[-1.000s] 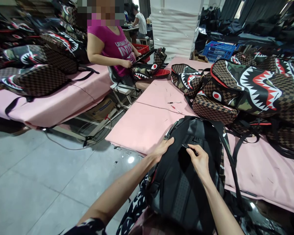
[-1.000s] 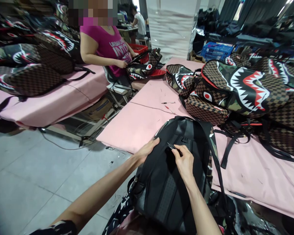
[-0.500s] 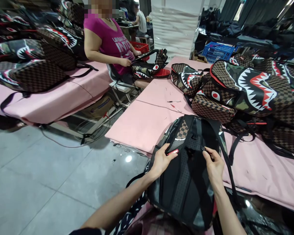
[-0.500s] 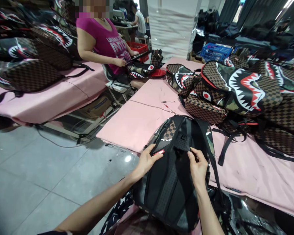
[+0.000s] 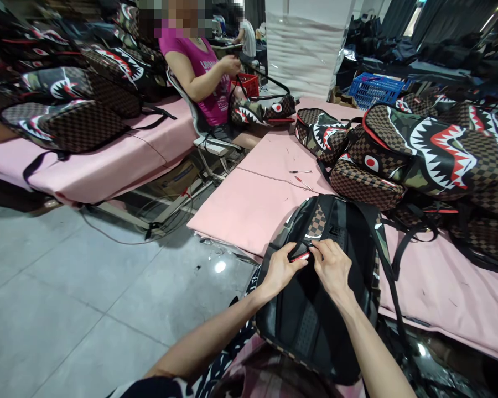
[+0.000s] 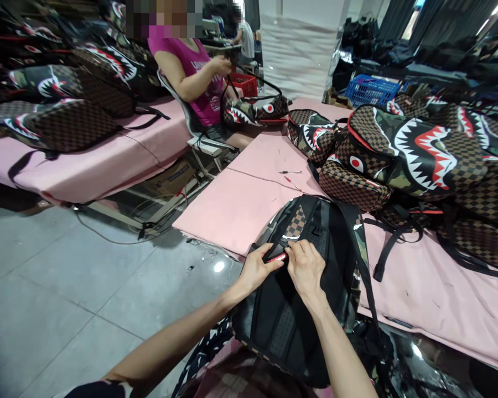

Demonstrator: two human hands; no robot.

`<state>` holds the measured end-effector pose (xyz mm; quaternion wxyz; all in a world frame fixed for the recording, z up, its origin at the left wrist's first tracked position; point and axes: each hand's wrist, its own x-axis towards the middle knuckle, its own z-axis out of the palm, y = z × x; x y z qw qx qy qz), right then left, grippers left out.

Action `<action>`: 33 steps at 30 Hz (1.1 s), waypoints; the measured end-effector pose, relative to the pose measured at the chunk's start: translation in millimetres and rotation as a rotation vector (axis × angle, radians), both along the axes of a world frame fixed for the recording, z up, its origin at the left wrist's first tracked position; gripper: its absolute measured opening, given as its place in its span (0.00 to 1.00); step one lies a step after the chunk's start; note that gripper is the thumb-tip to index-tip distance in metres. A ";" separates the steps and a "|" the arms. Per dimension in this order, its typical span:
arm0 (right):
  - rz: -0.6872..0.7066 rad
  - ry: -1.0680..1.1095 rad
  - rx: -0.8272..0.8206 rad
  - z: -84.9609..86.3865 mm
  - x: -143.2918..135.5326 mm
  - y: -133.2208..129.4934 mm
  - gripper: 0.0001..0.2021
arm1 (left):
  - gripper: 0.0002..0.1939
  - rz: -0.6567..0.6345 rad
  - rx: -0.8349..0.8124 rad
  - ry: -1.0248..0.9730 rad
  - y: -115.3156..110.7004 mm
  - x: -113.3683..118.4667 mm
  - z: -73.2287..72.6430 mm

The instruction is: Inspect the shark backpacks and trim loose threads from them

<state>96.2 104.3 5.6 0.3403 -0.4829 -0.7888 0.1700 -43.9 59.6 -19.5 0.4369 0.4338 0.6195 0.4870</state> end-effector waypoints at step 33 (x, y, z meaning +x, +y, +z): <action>-0.370 0.723 -0.441 -43.7 54.8 -19.0 0.18 | 0.26 -0.183 -0.298 -0.731 -73.3 -56.9 31.4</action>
